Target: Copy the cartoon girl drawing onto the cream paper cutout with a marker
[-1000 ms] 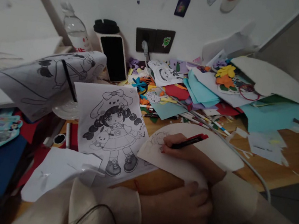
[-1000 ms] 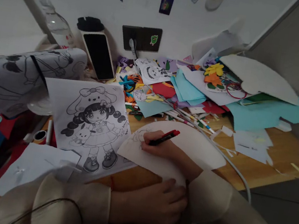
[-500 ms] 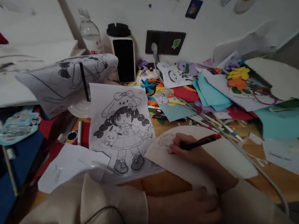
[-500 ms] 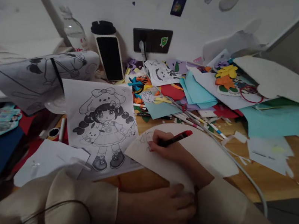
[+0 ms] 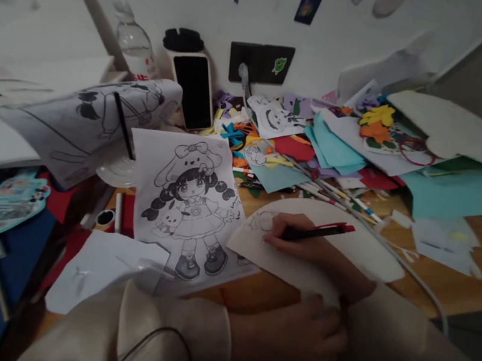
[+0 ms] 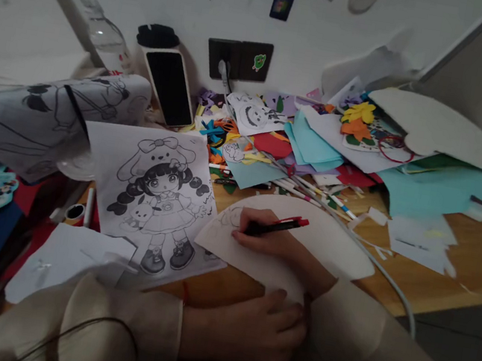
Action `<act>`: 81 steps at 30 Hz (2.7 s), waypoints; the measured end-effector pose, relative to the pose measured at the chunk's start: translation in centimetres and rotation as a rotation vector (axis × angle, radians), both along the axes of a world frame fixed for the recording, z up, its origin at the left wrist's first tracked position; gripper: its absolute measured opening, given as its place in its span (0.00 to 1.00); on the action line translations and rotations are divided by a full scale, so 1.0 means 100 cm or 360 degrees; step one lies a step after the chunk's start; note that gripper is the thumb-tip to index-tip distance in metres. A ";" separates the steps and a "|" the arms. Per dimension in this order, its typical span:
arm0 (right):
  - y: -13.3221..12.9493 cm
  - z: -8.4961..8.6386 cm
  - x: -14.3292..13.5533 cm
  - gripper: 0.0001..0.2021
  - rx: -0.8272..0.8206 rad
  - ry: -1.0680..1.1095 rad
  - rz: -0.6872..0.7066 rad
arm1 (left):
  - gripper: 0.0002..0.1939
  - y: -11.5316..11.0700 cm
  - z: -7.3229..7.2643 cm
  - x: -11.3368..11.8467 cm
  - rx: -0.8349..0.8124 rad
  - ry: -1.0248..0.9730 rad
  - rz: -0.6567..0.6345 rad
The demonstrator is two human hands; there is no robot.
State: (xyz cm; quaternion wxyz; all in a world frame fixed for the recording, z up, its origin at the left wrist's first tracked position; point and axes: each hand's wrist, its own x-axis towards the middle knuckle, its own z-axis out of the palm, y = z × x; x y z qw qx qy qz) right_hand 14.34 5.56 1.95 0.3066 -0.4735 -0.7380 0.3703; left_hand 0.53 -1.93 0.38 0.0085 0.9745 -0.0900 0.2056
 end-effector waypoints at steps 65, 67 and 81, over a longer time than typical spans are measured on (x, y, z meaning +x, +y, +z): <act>0.009 -0.016 0.029 0.17 0.0015 0.0150 0.0044 | 0.17 0.001 -0.001 0.003 0.0051 0.0035 0.0029; 0.009 -0.017 0.028 0.18 0.0032 0.0154 0.0048 | 0.16 0.001 -0.001 0.003 0.0053 0.0041 0.0024; 0.010 -0.014 0.029 0.17 0.0034 0.0101 0.0100 | 0.17 0.001 0.001 0.001 0.0044 0.0009 0.0020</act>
